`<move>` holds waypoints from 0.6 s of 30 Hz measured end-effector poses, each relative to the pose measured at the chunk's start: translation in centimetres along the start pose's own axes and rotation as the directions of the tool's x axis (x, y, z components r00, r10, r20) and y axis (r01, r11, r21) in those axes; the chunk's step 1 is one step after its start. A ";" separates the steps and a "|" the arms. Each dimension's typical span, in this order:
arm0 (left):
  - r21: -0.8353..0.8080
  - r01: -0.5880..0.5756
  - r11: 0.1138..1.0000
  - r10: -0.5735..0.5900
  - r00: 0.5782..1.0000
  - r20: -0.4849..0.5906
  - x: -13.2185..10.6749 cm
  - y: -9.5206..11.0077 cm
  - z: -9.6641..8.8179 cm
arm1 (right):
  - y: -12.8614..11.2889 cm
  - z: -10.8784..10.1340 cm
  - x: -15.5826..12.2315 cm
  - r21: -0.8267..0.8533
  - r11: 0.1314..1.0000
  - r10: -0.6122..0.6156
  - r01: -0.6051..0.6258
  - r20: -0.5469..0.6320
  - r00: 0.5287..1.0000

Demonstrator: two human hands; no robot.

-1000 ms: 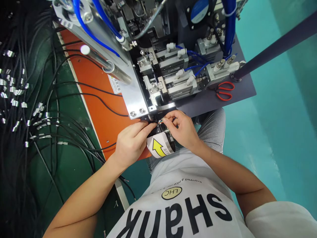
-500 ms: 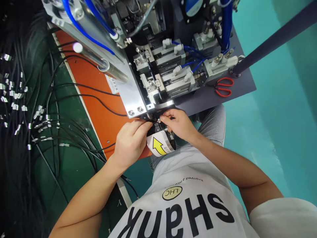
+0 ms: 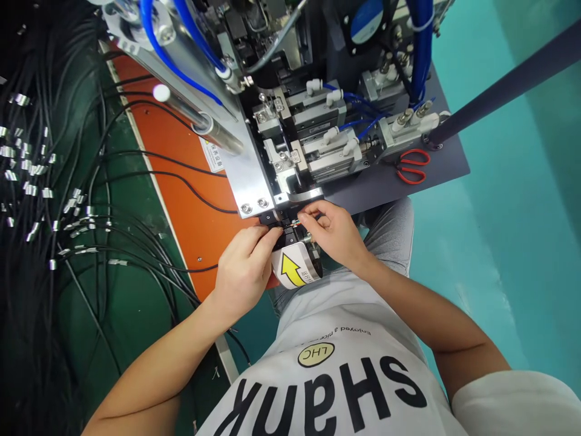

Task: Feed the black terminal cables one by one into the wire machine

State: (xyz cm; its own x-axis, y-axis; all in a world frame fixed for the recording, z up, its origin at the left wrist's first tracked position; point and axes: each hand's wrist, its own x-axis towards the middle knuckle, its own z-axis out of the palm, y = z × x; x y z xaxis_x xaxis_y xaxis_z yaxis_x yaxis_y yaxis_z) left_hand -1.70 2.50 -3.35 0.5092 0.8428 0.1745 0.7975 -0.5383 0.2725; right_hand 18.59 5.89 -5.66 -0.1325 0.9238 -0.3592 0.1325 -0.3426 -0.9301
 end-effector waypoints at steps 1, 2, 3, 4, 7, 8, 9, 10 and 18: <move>-0.006 0.004 1.000 -0.004 1.000 -0.004 -0.1 0.0 0.1 | 0.0 0.1 0.3 0.050 0.998 0.043 -0.044 0.027 0.999; -0.012 0.008 1.000 -0.008 1.000 -0.010 -0.2 0.0 0.2 | 0.0 0.2 0.5 0.088 0.993 0.078 -0.082 0.048 0.996; -0.021 0.011 1.000 -0.011 1.000 -0.016 -0.2 -0.1 0.3 | 0.0 0.3 0.7 0.115 0.987 0.102 -0.109 0.061 0.993; -0.035 0.015 0.999 -0.016 1.000 -0.023 -0.3 -0.1 0.4 | 0.0 0.4 0.8 0.137 0.982 0.118 -0.128 0.074 0.990; -0.078 0.026 0.997 -0.030 0.999 -0.046 -0.4 -0.3 0.7 | 0.1 0.4 1.2 0.186 0.969 0.140 -0.161 0.120 0.983; -0.095 0.034 0.995 -0.039 0.998 -0.050 -0.4 -0.3 0.6 | 0.1 0.4 1.2 0.180 0.970 0.144 -0.165 0.125 0.982; -0.115 0.048 0.992 -0.054 0.998 -0.045 -0.4 -0.3 0.5 | 0.2 0.3 1.3 0.161 0.973 0.147 -0.166 0.124 0.981; -0.140 0.067 0.988 -0.071 0.997 -0.030 -0.5 -0.3 0.3 | 0.2 0.2 1.3 0.133 0.978 0.147 -0.162 0.117 0.982; -0.028 0.210 0.977 -0.210 0.978 0.012 -3.9 0.6 -0.7 | 0.7 0.2 1.0 0.009 0.996 0.088 -0.089 0.049 0.995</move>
State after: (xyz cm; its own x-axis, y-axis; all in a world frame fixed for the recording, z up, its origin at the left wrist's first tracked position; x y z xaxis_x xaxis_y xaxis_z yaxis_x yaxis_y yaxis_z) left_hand -3.45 -1.13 -3.17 0.3343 0.9369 0.1020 0.8772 -0.3489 0.3299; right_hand 18.39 6.51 -6.64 -0.1682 0.8805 -0.4431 0.1348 -0.4248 -0.8952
